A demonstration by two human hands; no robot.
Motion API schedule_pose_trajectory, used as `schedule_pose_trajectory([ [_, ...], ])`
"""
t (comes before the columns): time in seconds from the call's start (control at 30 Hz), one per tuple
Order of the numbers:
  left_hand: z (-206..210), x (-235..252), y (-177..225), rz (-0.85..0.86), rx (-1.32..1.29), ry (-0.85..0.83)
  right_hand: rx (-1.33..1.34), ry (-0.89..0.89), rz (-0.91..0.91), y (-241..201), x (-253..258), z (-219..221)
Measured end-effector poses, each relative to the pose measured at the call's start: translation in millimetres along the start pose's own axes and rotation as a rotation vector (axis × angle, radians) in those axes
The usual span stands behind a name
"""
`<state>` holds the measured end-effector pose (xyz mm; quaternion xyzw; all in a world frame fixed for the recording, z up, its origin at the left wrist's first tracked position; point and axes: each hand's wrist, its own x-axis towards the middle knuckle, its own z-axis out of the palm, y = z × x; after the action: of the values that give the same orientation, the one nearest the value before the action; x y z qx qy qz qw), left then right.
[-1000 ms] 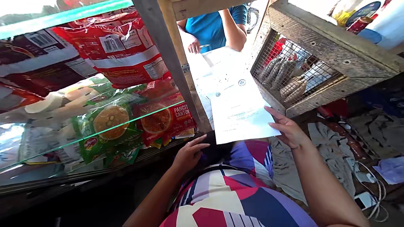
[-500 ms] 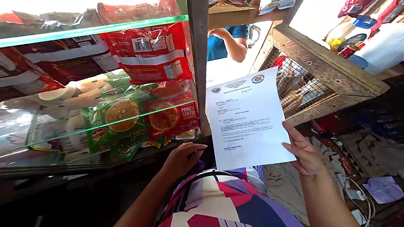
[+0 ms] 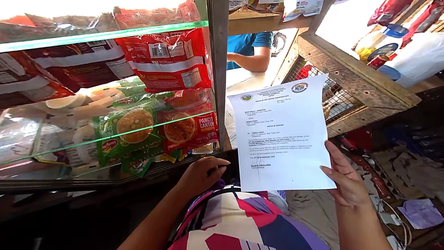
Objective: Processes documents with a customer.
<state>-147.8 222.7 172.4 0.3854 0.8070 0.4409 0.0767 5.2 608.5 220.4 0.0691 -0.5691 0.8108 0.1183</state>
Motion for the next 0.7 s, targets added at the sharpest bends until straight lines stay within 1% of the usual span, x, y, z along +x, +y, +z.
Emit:
schedule_pose_trajectory([
  [0.13,0.8,4.3,0.5,0.038,-0.008,-0.002,-0.005,0.002,-0.020,-3.3,-3.3,-0.7],
  [0.33,1.2,10.0,4.2,0.039,-0.055,-0.016,-0.010,-0.007,-0.040,-9.4,-5.3,-2.5],
  [0.47,1.8,12.6,5.4,0.031,-0.094,-0.015,-0.019,0.020,-0.060,-10.8,-7.1,-3.4],
  [0.7,1.4,21.9,14.7,0.028,-0.244,-0.025,-0.011,0.012,-0.090,-13.6,-7.2,-4.7],
])
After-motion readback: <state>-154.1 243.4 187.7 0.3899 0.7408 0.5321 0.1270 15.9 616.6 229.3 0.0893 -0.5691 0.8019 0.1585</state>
